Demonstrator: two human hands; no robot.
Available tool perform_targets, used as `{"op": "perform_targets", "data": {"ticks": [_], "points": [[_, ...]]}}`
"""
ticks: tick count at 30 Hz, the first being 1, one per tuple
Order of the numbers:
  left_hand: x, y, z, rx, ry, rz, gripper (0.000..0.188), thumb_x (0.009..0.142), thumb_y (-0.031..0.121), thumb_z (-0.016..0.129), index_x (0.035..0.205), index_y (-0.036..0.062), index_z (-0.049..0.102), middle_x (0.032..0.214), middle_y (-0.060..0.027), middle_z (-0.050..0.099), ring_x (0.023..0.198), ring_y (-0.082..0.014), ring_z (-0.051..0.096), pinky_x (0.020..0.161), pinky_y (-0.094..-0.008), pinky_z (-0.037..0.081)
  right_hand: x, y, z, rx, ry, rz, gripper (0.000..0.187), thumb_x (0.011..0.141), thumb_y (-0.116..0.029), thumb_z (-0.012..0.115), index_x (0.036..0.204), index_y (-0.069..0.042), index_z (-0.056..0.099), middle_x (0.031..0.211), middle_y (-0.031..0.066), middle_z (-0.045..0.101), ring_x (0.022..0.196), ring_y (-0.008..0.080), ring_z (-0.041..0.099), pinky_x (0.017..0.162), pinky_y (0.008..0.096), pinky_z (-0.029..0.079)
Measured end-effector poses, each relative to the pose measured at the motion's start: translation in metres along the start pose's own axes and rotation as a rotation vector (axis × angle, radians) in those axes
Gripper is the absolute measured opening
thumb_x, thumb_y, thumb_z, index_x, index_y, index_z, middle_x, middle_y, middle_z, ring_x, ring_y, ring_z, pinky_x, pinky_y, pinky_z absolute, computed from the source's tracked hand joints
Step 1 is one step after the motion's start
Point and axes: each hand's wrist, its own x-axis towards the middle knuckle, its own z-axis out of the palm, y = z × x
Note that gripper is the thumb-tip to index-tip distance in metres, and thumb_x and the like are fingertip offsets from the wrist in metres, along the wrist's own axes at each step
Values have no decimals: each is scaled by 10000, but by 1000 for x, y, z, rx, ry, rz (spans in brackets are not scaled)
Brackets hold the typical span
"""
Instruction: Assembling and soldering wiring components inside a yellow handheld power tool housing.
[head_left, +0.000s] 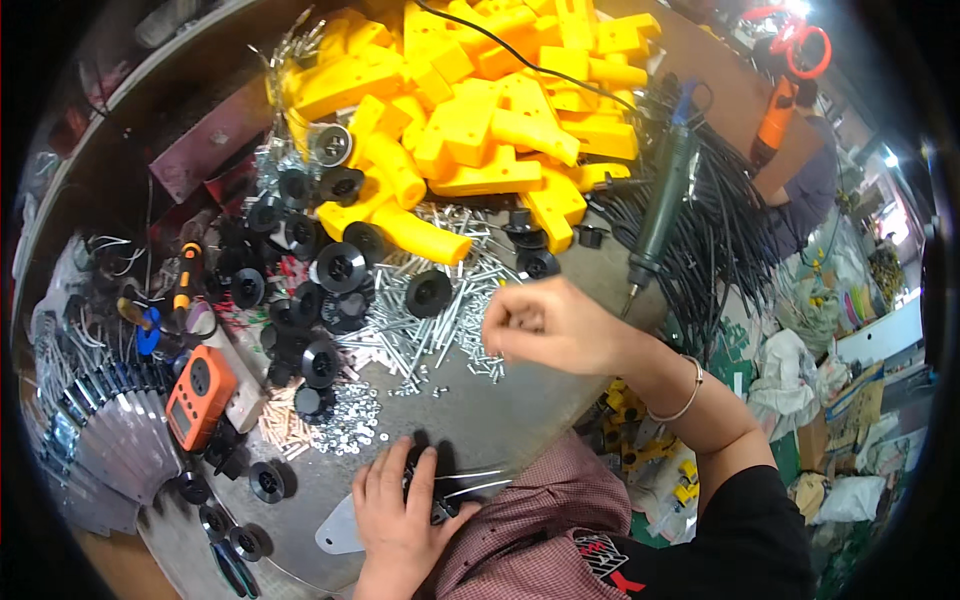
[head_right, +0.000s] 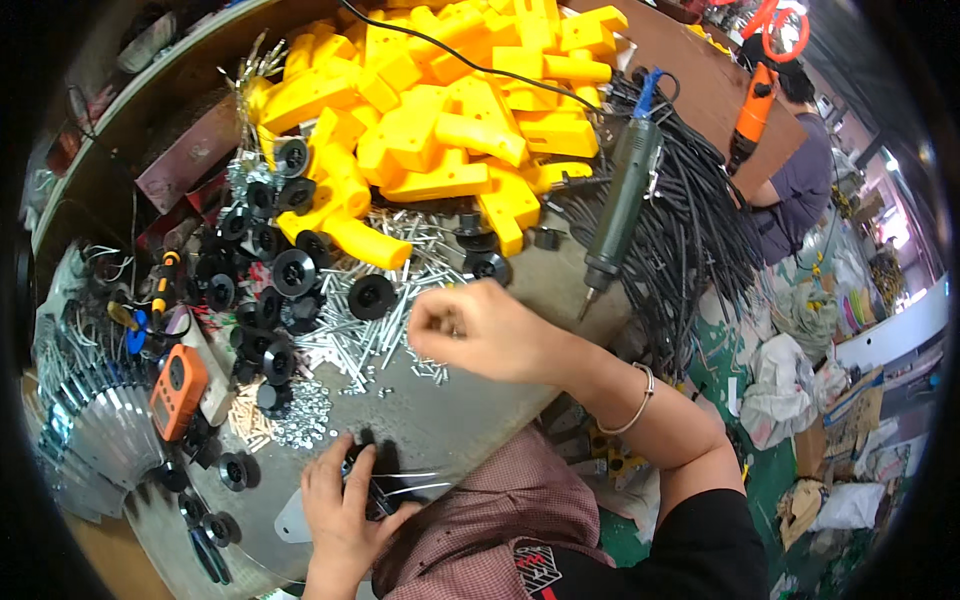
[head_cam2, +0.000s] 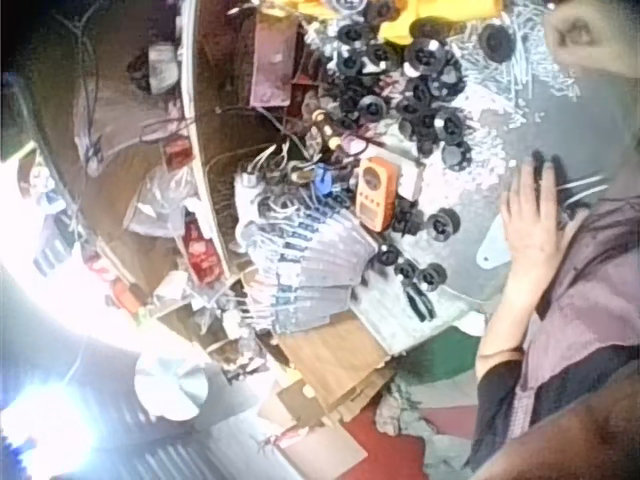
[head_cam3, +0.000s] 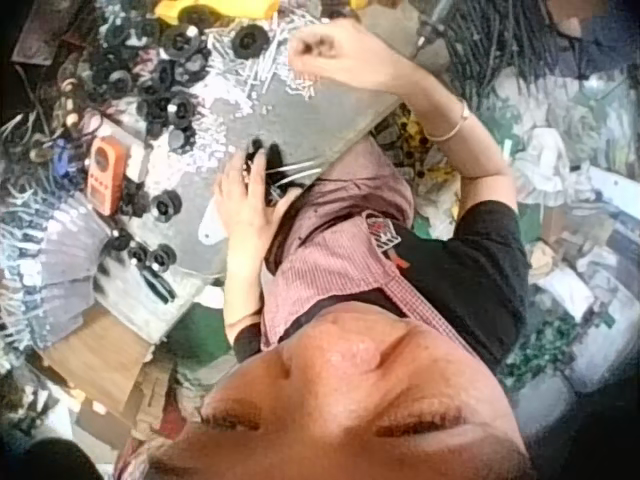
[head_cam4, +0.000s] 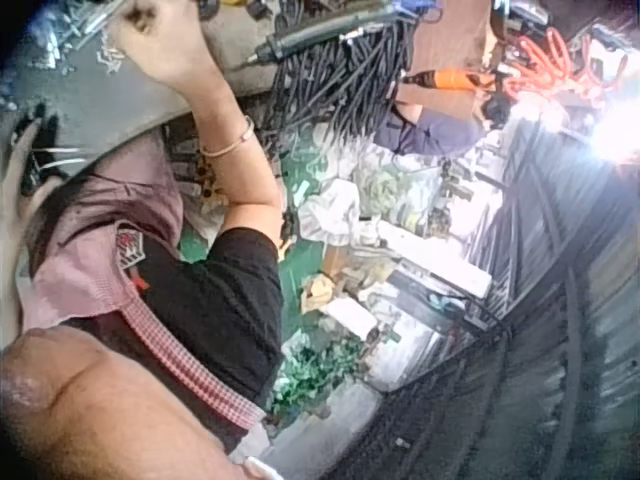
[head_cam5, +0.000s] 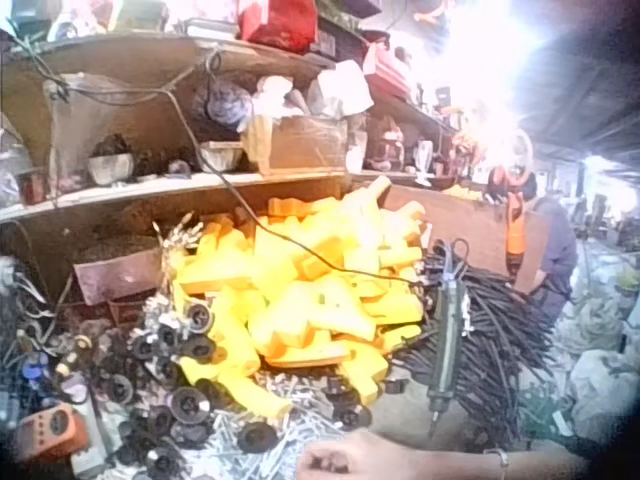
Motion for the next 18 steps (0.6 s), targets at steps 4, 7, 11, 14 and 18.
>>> {"op": "perform_targets", "data": {"ticks": [4,7,11,14,18], "points": [[-5,1,-1,-11,-22,-41,789,689,476,788,1305,52,534,1329,-219,500,1160,-390,515,969,-539,379,47,-23,-2,-1111,480,-374,416,825,-306,708,1136,-60,582,1045,140,615,1018,324,602,827,428,514],[-4,1,-3,-63,-39,-13,910,676,523,792,1384,53,468,1445,-232,390,1287,-422,423,1014,-548,361,74,-14,-9,-1205,385,-241,448,817,-324,705,1162,-55,607,1040,143,645,995,339,619,834,417,516],[-13,0,-10,-175,61,-19,930,683,513,802,1398,34,451,1447,-255,373,1285,-448,412,1019,-542,363,83,-37,-23,-762,406,-192,407,886,-292,669,1199,-36,617,1013,121,676,876,239,647,797,334,509],[-16,-5,-9,-188,149,-26,903,664,420,840,1388,34,463,1457,-285,339,1293,-456,404,1044,-513,364,88,-56,-24,-165,341,-89,333,972,-252,578,1194,-5,595,849,25,619,701,60,560,618,198,475],[-14,-5,-10,-148,259,-33,737,702,308,819,1318,27,529,1412,-256,414,1251,-428,450,1024,-488,386,93,-55,-43,114,340,-78,277,976,-265,552,1111,-26,595,869,34,613,696,90,568,628,228,486]]}}
